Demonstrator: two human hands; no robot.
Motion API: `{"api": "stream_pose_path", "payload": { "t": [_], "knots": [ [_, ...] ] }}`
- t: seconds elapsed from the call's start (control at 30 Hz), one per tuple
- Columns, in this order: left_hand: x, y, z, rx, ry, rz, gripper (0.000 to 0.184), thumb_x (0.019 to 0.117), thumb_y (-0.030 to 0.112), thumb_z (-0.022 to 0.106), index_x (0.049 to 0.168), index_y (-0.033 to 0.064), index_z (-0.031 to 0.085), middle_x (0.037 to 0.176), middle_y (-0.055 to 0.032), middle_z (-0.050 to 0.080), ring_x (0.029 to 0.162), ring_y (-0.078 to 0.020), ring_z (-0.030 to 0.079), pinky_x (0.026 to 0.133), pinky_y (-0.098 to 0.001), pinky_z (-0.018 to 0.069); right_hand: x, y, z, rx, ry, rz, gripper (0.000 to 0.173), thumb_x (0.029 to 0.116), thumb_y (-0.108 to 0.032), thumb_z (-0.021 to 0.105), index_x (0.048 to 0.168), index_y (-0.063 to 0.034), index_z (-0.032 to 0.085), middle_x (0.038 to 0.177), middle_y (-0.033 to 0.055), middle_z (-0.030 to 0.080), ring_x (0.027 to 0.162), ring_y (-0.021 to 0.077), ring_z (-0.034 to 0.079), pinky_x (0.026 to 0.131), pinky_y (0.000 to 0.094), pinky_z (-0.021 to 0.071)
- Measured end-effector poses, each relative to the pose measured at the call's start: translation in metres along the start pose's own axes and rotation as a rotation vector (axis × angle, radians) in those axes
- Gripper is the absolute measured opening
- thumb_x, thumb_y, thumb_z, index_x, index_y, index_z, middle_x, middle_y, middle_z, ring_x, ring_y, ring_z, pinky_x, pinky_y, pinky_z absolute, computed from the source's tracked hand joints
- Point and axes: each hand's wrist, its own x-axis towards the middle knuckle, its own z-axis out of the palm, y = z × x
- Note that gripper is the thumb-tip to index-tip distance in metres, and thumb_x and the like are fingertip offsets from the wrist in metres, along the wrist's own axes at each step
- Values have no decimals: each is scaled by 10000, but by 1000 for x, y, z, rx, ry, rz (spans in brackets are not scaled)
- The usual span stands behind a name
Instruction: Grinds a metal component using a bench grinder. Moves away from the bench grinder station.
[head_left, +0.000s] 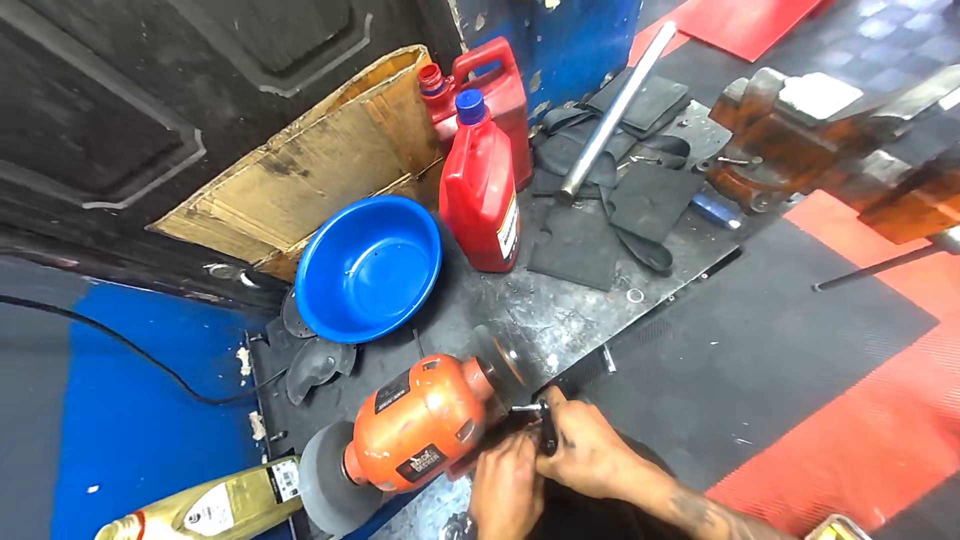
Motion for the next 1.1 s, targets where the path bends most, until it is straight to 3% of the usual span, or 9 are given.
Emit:
{"api": "stream_pose_path", "payload": {
  "t": [1.1],
  "knots": [
    [3,-4,3,-5,2,91,254,810,141,691,1036,43,752,1002,-63,780,913,-196,768,764,-370,635,-4,6,0,16,46,4,685,743,-477,779,1256,-91,541,926,86,670,896,268,688,779,490,554]
  ]
}}
